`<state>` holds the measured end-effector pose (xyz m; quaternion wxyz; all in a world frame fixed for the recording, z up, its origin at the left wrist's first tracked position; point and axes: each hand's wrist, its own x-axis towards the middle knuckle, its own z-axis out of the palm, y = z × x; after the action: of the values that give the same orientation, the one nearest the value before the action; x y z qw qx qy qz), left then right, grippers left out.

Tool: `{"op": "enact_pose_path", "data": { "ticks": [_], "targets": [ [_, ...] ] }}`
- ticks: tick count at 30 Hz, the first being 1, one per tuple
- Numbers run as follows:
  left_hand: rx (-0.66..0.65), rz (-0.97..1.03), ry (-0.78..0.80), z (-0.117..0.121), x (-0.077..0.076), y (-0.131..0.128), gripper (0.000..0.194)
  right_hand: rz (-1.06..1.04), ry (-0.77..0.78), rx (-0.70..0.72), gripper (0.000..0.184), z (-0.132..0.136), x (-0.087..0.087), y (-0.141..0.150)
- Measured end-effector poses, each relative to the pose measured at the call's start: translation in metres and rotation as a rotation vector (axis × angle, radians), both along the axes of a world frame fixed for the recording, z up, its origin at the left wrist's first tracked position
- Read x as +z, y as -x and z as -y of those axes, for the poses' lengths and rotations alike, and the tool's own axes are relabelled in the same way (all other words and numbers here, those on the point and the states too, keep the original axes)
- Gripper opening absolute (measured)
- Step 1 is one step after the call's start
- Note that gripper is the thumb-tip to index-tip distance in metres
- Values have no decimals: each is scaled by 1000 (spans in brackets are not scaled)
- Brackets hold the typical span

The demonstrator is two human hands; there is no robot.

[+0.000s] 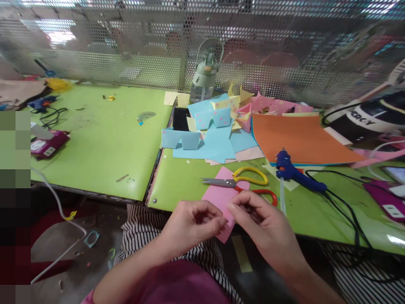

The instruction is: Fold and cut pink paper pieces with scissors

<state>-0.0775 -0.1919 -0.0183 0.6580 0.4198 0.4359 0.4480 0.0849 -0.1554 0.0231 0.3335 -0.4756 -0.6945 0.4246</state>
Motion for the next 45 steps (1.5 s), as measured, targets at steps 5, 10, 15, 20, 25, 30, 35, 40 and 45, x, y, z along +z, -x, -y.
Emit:
{"op": "enact_pose_path", "data": {
  "ticks": [5, 10, 15, 20, 25, 30, 35, 40, 45],
  "targets": [
    [24, 181, 159, -3, 1, 2, 31, -35, -62, -53, 14, -4, -6, -1],
    [35, 251, 193, -7, 4, 4, 37, 122, -525, 2, 11, -1, -9, -6],
    [-9, 266, 195, -7, 4, 7, 36, 343, -976, 132, 19, -3, -10, -15],
    [-10, 270, 215, -7, 4, 7, 32, 538, -1340, 309, 26, -2, -6, -23],
    [-17, 335, 219, -6, 6, 6, 28, 594, -1372, 316, 28, 6, -4, -24],
    [-42, 376, 211, -6, 5, 4, 24, 586, -1335, 309, 30, 8, -2, -26],
    [-36, 325, 212, -7, 1, 4, 29, 588, -1373, 326, 26, 6, -2, -27],
    [40, 244, 135, -9, 2, 7, 36, 537, -1291, 316, 26, 8, -5, -23],
    [76, 134, 77, -8, 8, 4, 33, 384, -1017, 229, 8, 5, 1, -13]
  ]
}}
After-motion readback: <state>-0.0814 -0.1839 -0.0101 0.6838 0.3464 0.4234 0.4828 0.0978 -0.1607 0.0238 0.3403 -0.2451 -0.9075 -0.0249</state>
